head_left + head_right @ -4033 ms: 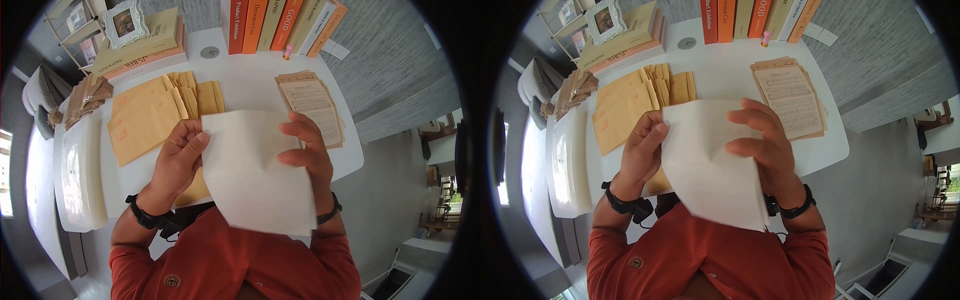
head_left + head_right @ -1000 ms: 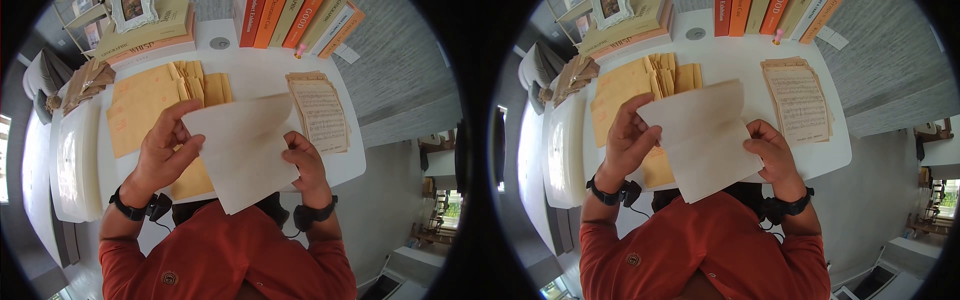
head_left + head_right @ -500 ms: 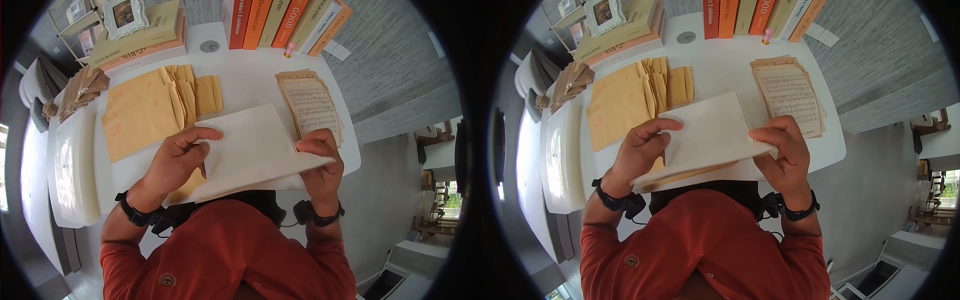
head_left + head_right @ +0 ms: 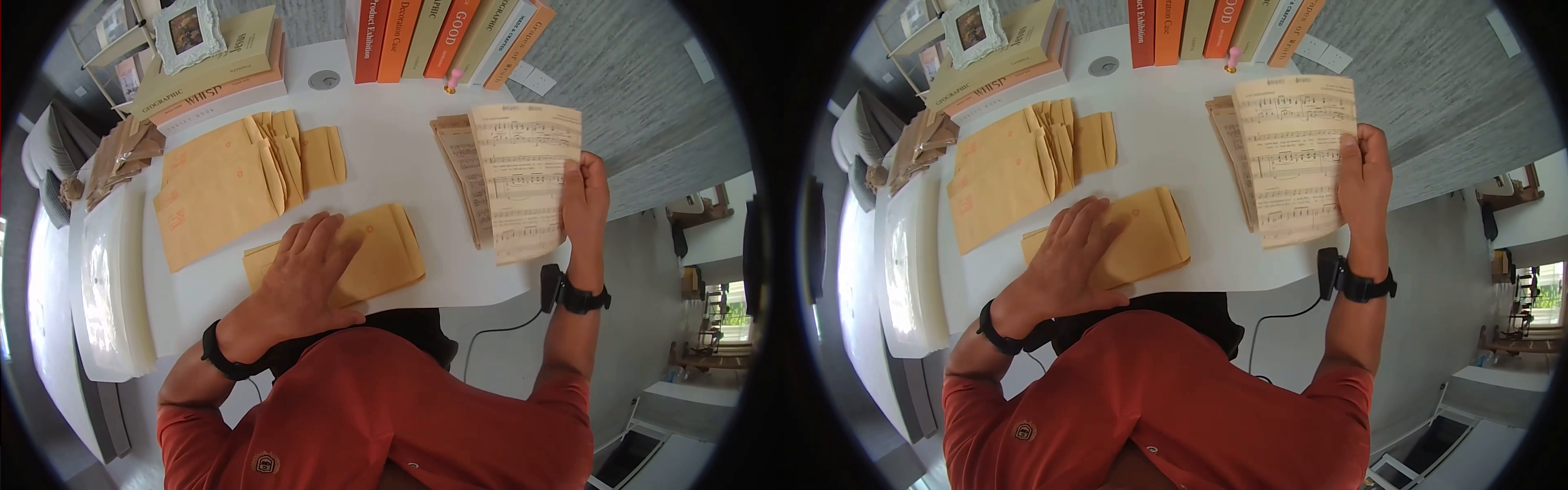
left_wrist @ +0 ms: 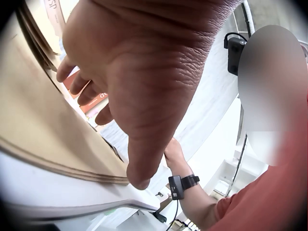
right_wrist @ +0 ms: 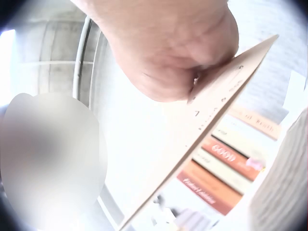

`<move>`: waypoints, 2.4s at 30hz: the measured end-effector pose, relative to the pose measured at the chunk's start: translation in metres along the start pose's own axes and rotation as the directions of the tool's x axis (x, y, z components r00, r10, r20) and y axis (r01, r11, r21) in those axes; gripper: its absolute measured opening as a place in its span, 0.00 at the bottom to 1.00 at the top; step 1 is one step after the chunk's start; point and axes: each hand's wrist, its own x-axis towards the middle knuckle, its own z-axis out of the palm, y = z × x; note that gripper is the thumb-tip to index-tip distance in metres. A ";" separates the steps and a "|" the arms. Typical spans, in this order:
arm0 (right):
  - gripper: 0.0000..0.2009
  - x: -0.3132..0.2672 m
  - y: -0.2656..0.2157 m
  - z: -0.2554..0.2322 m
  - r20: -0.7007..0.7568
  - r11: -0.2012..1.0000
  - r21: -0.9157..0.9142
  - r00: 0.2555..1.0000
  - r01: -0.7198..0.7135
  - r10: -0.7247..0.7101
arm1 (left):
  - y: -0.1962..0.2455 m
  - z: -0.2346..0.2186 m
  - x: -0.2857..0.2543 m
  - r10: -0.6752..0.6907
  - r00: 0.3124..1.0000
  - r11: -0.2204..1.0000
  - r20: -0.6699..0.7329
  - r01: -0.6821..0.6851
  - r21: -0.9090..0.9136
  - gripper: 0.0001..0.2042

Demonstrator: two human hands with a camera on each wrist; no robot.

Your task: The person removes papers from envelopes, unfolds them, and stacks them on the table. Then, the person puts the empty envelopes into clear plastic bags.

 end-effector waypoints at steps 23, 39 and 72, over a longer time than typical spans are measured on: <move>0.10 -0.109 -0.074 0.093 0.530 0.911 0.394 0.840 -0.120 -0.119 | 0.005 -0.006 -0.005 0.005 0.972 1.000 -0.235 -0.012 -0.028 0.55; 0.05 -0.109 -0.070 0.111 0.587 0.804 0.478 0.810 -0.354 0.008 | 0.006 -0.017 -0.009 0.103 0.980 0.994 -0.169 -0.097 0.046 0.53; 0.09 -0.111 -0.066 0.113 0.710 0.056 0.634 0.609 -0.771 0.353 | -0.040 -0.042 -0.008 0.018 0.977 0.709 -0.212 -0.162 -0.687 0.06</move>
